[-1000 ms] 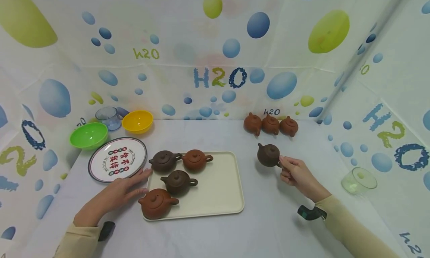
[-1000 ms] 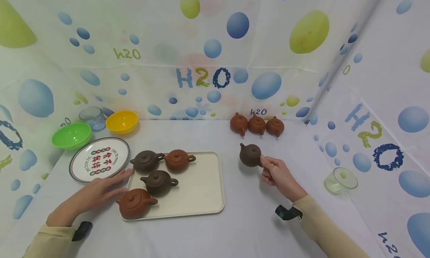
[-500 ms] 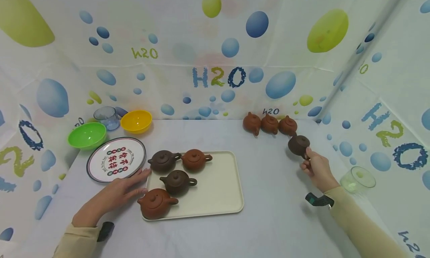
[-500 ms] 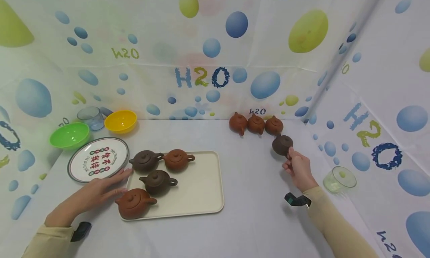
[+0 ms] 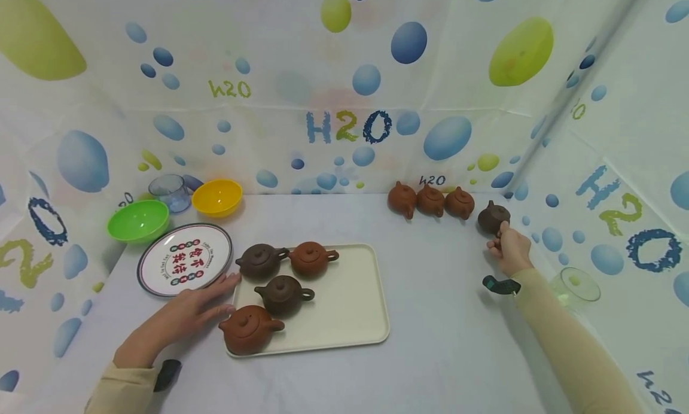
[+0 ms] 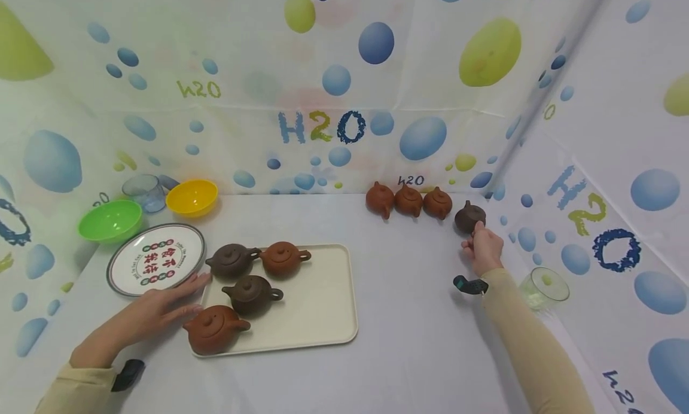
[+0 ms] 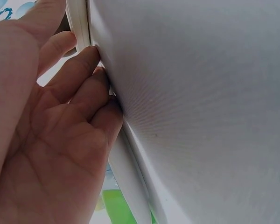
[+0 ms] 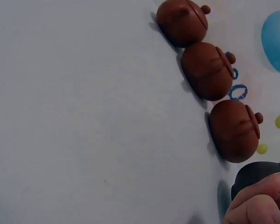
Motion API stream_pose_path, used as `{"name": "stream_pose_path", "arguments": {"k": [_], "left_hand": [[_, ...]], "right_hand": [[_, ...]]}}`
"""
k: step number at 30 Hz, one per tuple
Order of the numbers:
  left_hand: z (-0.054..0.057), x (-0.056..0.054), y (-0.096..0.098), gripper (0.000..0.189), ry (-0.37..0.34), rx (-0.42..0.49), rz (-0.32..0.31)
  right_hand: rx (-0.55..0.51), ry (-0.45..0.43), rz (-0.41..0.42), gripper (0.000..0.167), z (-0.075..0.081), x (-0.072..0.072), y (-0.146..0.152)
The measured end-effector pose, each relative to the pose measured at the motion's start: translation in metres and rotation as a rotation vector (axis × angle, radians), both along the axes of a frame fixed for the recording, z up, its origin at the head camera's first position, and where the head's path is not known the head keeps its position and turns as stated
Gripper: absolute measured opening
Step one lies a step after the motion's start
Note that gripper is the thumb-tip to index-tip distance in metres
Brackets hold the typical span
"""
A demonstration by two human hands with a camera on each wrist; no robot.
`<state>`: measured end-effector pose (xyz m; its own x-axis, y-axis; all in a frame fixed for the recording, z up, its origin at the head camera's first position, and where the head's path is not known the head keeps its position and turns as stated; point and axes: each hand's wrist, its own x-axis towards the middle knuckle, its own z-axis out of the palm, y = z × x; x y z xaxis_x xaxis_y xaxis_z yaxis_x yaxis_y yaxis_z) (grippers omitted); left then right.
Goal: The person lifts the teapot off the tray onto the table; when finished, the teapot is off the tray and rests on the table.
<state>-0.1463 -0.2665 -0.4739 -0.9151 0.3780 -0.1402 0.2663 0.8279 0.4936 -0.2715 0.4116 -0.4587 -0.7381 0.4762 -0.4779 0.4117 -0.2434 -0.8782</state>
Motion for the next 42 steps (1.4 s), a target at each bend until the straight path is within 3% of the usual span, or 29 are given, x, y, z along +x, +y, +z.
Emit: {"name": "stream_pose_path", "arguments": {"k": [8, 20, 27, 30, 33, 42], "left_hand": [[-0.003, 0.002, 0.0, 0.071, 0.018, 0.008, -0.007], [0.002, 0.002, 0.0, 0.072, -0.004, -0.008, -0.008], [0.0, 0.002, 0.0, 0.07, 0.021, 0.01, -0.012], [0.0, 0.002, 0.001, 0.07, 0.029, 0.012, -0.017], [0.001, 0.001, 0.001, 0.071, 0.023, 0.002, -0.015], [0.0, 0.001, 0.0, 0.071, 0.036, 0.002, -0.011]], "right_hand": [[0.004, -0.014, -0.047, 0.033, -0.003, -0.024, 0.002], [-0.004, -0.095, -0.04, 0.032, -0.001, -0.03, 0.002], [-0.002, -0.069, -0.15, 0.071, -0.015, -0.023, -0.004], [0.04, -0.03, -0.172, 0.079, -0.022, -0.017, -0.017], [0.08, -0.011, -0.131, 0.08, -0.023, -0.011, -0.037], [0.135, 0.013, 0.094, 0.084, -0.019, -0.007, -0.099]]}}
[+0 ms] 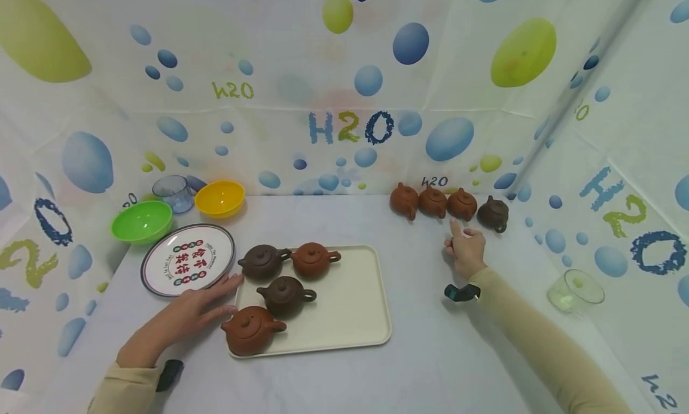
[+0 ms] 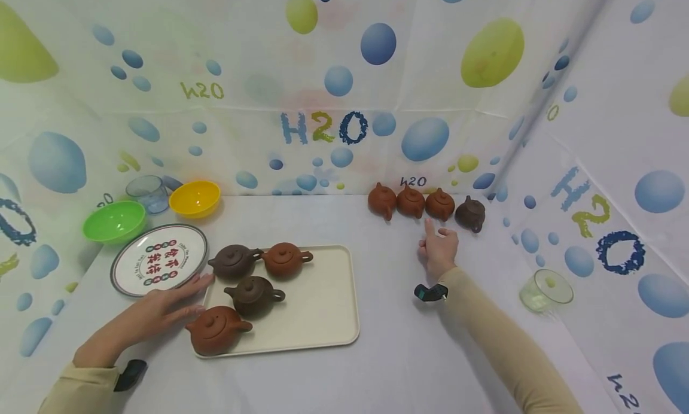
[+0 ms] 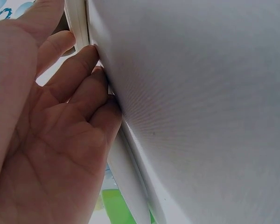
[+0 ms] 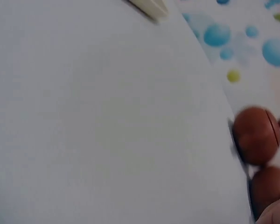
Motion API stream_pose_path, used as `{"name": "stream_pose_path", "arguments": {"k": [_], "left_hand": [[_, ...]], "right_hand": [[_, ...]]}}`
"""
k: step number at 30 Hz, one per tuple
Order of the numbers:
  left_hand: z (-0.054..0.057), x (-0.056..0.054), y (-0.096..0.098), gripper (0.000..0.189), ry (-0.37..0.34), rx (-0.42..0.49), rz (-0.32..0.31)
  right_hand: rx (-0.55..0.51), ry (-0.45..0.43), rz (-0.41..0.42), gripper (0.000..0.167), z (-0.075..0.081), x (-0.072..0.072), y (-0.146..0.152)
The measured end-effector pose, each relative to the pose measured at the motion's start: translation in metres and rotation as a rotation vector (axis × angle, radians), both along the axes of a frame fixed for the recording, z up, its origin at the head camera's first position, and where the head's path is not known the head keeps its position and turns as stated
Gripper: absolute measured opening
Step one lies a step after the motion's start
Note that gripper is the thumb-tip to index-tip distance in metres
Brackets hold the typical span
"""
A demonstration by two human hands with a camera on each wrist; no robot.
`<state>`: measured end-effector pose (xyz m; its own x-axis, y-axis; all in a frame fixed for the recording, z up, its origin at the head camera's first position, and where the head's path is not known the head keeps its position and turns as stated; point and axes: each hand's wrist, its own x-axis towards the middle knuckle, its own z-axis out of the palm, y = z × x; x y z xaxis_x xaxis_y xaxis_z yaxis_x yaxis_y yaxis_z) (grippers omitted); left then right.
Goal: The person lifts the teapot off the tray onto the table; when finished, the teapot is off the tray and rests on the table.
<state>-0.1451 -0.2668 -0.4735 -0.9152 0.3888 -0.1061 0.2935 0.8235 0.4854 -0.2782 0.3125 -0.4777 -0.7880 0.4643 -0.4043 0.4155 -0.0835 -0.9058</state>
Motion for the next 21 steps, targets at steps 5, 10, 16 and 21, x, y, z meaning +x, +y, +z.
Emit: {"name": "stream_pose_path", "arguments": {"k": [5, 10, 16, 21], "left_hand": [[0.0, 0.0, 0.001, 0.072, -0.002, 0.002, -0.006], [-0.001, 0.0, 0.0, 0.073, -0.002, -0.012, -0.006], [-0.001, -0.001, -0.001, 0.073, -0.008, -0.014, 0.006], [-0.001, -0.001, -0.002, 0.074, -0.029, -0.019, 0.012]], "right_hand": [[0.037, -0.006, 0.102, 0.082, 0.0, 0.004, -0.03], [0.039, 0.038, 0.197, 0.075, -0.001, 0.007, -0.061], [0.059, 0.069, 0.344, 0.06, 0.001, 0.014, -0.098], [0.085, 0.098, 0.557, 0.045, 0.007, 0.024, -0.132]]}}
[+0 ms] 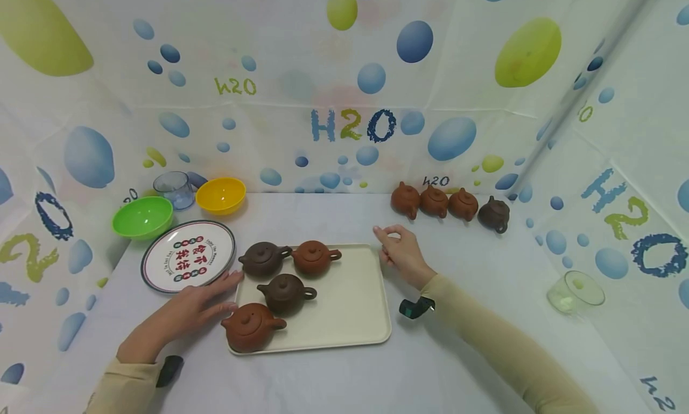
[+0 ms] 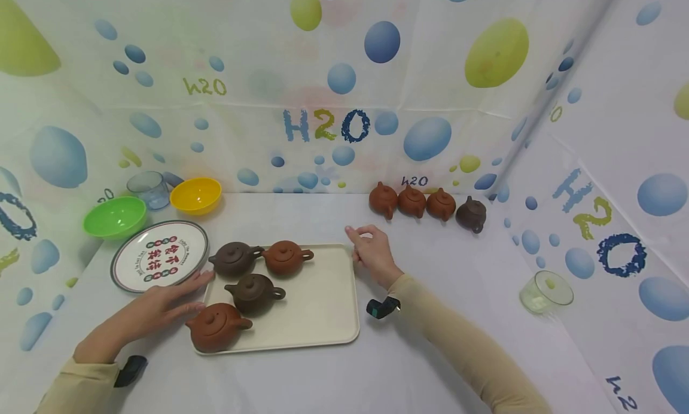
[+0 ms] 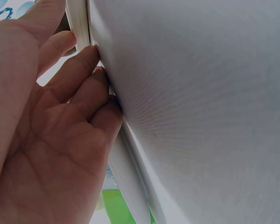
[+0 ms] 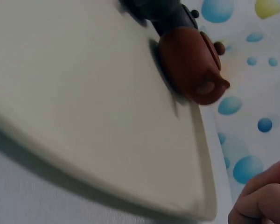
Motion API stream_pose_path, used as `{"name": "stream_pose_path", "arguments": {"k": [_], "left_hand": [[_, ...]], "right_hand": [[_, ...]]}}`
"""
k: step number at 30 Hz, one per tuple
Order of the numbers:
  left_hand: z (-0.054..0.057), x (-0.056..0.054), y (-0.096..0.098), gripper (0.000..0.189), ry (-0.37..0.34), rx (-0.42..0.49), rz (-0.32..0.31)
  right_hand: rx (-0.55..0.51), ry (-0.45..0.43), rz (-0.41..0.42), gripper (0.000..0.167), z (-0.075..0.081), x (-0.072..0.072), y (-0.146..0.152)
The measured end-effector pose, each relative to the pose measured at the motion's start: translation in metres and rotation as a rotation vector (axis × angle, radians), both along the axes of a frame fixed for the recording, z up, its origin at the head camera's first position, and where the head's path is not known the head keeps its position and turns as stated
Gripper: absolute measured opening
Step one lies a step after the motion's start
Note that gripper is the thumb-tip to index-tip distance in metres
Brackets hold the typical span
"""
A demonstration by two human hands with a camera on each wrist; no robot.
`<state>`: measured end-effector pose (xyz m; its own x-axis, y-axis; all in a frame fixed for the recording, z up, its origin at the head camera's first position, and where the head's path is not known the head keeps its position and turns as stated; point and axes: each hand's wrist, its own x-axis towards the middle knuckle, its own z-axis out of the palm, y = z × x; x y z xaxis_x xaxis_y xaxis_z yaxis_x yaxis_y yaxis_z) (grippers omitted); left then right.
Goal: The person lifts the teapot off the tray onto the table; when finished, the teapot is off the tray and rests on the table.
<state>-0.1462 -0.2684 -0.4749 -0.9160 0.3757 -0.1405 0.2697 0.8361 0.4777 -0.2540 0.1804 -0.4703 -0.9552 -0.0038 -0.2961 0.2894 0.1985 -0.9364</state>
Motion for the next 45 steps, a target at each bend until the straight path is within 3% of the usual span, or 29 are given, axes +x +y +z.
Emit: {"name": "stream_pose_path", "arguments": {"k": [8, 14, 33, 45], "left_hand": [[0.001, 0.0, 0.001, 0.075, -0.008, -0.002, 0.004], [-0.001, 0.001, 0.001, 0.074, -0.01, 0.003, 0.003], [0.001, 0.002, 0.002, 0.075, -0.026, -0.003, 0.009], [0.003, 0.001, 0.004, 0.075, -0.021, -0.014, 0.009]], "right_hand": [[0.058, -0.007, 0.417, 0.039, 0.004, 0.018, -0.049], [0.052, -0.006, 0.527, 0.042, -0.005, 0.025, -0.069], [-0.072, -0.008, 0.429, 0.039, -0.015, 0.036, -0.081], [-0.151, 0.006, 0.324, 0.039, -0.007, 0.025, -0.056]]}}
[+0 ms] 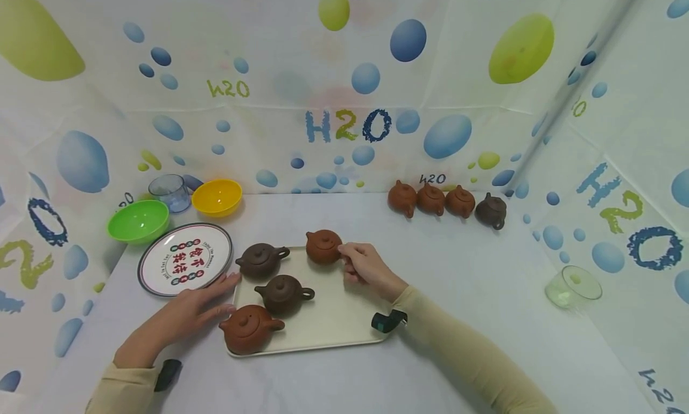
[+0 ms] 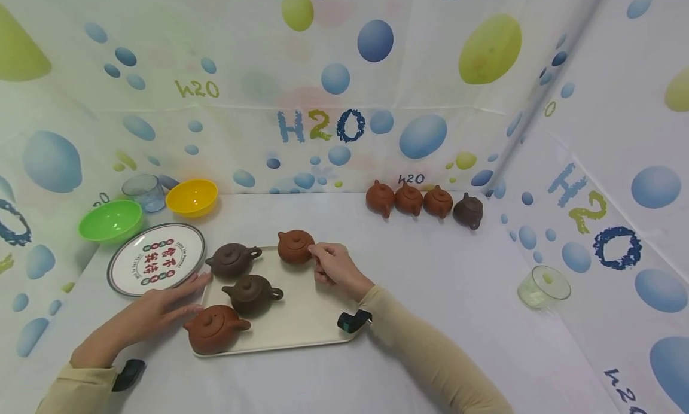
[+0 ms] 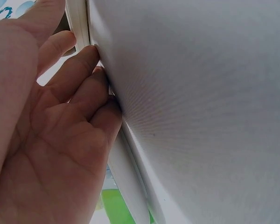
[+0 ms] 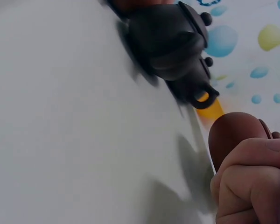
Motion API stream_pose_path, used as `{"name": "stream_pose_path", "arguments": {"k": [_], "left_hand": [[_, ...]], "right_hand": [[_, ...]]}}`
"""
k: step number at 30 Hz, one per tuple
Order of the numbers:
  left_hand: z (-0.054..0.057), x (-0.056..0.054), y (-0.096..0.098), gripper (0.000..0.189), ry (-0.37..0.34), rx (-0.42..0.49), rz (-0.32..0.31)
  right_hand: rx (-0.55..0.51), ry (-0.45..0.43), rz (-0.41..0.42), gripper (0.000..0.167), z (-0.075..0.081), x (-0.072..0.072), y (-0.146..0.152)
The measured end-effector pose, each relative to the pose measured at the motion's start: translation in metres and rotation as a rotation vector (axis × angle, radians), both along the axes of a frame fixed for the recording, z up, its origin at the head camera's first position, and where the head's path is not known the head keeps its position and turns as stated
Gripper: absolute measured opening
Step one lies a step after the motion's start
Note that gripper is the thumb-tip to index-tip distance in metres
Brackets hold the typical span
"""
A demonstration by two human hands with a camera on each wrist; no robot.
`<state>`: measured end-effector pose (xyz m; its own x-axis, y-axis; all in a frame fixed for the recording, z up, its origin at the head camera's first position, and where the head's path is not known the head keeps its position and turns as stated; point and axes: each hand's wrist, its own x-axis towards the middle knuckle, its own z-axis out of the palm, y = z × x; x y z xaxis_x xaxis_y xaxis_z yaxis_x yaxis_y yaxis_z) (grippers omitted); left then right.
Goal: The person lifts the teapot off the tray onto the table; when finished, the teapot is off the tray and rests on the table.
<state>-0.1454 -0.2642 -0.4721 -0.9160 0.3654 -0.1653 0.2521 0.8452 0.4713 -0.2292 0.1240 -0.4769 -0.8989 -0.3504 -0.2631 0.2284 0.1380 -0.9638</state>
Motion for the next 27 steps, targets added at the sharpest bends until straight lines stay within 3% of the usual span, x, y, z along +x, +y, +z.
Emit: {"name": "stream_pose_path", "arguments": {"k": [16, 27], "left_hand": [[0.001, -0.001, -0.001, 0.076, -0.013, 0.005, -0.001], [0.0, 0.0, -0.001, 0.075, -0.01, 0.015, 0.003]], "right_hand": [[-0.062, -0.066, -0.211, 0.034, 0.02, -0.031, 0.037], [-0.012, -0.133, -0.318, 0.031, 0.013, -0.061, 0.061]]}}
